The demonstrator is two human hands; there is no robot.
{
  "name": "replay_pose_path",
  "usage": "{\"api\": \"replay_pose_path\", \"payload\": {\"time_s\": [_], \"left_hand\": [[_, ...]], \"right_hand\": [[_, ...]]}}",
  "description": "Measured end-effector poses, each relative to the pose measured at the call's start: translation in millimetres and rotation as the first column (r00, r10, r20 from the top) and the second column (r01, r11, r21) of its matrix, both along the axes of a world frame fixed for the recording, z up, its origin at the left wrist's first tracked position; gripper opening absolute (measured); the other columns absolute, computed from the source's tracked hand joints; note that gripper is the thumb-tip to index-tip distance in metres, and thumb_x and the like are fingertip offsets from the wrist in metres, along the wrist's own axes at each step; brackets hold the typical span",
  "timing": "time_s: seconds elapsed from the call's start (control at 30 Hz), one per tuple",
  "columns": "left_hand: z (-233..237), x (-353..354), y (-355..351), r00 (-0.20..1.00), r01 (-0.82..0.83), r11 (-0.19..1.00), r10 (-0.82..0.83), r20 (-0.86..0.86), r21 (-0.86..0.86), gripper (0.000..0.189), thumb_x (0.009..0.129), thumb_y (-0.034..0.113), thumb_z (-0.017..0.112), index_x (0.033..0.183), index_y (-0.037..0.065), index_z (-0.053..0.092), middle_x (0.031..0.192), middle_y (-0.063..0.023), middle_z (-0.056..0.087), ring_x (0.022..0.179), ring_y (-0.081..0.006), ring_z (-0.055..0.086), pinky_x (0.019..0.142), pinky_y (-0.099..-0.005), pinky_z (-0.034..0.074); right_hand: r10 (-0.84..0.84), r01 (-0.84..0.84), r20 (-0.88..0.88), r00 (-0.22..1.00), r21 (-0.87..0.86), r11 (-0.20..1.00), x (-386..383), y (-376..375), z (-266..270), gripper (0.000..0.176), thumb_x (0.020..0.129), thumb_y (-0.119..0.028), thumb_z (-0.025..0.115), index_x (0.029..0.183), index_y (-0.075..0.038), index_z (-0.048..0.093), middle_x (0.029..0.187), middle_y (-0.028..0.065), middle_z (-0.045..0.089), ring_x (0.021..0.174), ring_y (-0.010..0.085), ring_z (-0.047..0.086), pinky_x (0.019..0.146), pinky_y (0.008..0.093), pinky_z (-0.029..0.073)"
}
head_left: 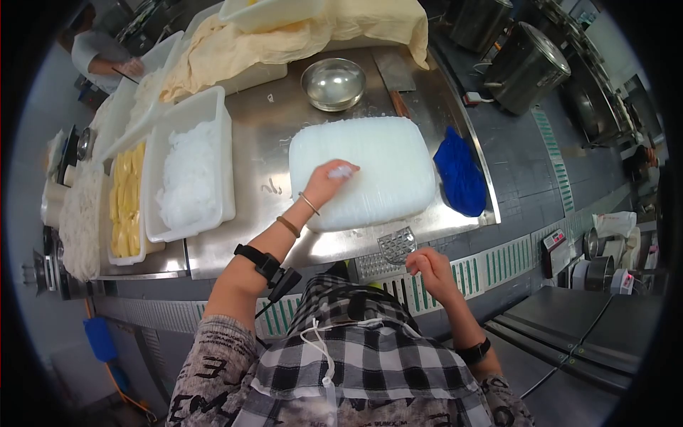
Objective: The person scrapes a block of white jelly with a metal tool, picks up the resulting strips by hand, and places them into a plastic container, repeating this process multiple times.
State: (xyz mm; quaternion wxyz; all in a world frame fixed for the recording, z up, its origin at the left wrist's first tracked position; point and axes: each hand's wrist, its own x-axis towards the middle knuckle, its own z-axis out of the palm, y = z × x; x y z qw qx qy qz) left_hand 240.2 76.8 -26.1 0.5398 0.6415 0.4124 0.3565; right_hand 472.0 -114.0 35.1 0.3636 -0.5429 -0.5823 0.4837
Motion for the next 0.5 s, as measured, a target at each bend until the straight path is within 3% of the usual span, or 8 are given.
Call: {"api": "replay_pose_path", "payload": {"time_s": [0.03,0.07,0.13,0.23,0.3,0.37,0.5], "left_hand": [[6,-2,5,0.971,-0.088,0.983,0.120,0.207,-0.159,0.011,0.082,0.009,0.049,0.089,0.002,0.052,0.092,-0.0105,0.059,0.085,-0.0215,0.057,0.080,-0.0309,0.045],[10,-4,11,0.971,-0.086,0.984,0.118,0.206,-0.156,0.011,0.082,0.009,0.049,0.089,0.002,0.052,0.092,-0.0105,0.059,0.085,-0.0215,0.057,0.080,-0.0309,0.045],[19,-13,30,0.719,-0.025,0.822,0.410,0.561,-0.569,0.014,0.084,0.013,0.048,0.090,0.001,0.050,0.087,-0.0137,0.059,0.083,-0.0243,0.058,0.077,-0.0342,0.046],[41,-26,62,0.732,-0.037,0.869,0.360,0.579,-0.494,0.017,0.084,0.019,0.049,0.089,0.003,0.049,0.085,-0.0133,0.059,0.084,-0.0256,0.057,0.076,-0.0367,0.046],[77,-33,75,0.758,-0.024,0.904,0.295,0.581,-0.427,0.019,0.084,0.021,0.050,0.088,0.003,0.050,0.085,-0.0128,0.059,0.086,-0.0254,0.057,0.078,-0.0377,0.046],[120,-40,84,0.803,-0.011,0.969,0.156,0.575,-0.249,0.016,0.084,0.019,0.050,0.089,0.004,0.050,0.083,-0.0115,0.059,0.082,-0.0228,0.057,0.073,-0.0339,0.046],[198,-71,95,0.840,-0.082,0.994,0.108,0.531,-0.071,0.018,0.084,0.021,0.050,0.089,0.004,0.050,0.083,-0.0102,0.059,0.082,-0.0212,0.057,0.074,-0.0338,0.046]], "right_hand": [[-0.032,0.032,0.000,0.999,-0.004,0.999,0,-1,0,0.017,0.085,-0.010,0.041,0.080,0.000,0.053,0.070,0.0055,0.057,0.058,0.0101,0.052,0.056,0.0226,0.043],[-0.034,0.034,-0.002,0.999,-0.002,0.999,0,-2,0,0.017,0.085,-0.010,0.041,0.080,0.000,0.053,0.070,0.0055,0.057,0.058,0.0101,0.052,0.056,0.0226,0.043],[-0.067,0.067,-0.017,0.998,-0.003,0.998,-2,-3,-3,0.017,0.086,-0.011,0.041,0.080,0.000,0.053,0.070,0.0054,0.057,0.058,0.0102,0.052,0.056,0.0226,0.042],[-0.072,0.073,-0.019,0.997,0.003,0.997,-5,1,-2,0.017,0.085,-0.010,0.041,0.079,0.000,0.053,0.069,0.0054,0.057,0.057,0.0100,0.051,0.055,0.0226,0.042],[-0.070,0.070,-0.014,0.997,0.006,0.997,-6,4,-2,0.017,0.085,-0.010,0.041,0.079,0.000,0.053,0.069,0.0052,0.057,0.057,0.0100,0.052,0.055,0.0225,0.042],[-0.067,0.067,-0.009,0.998,0.009,0.998,-7,7,0,0.017,0.085,-0.010,0.040,0.078,0.000,0.053,0.068,0.0051,0.057,0.057,0.0100,0.052,0.055,0.0224,0.042],[-0.055,0.055,-0.022,0.998,0.021,0.998,-10,13,6,0.018,0.085,-0.009,0.040,0.078,0.000,0.053,0.069,0.0054,0.057,0.057,0.0101,0.051,0.055,0.0223,0.042]]}}
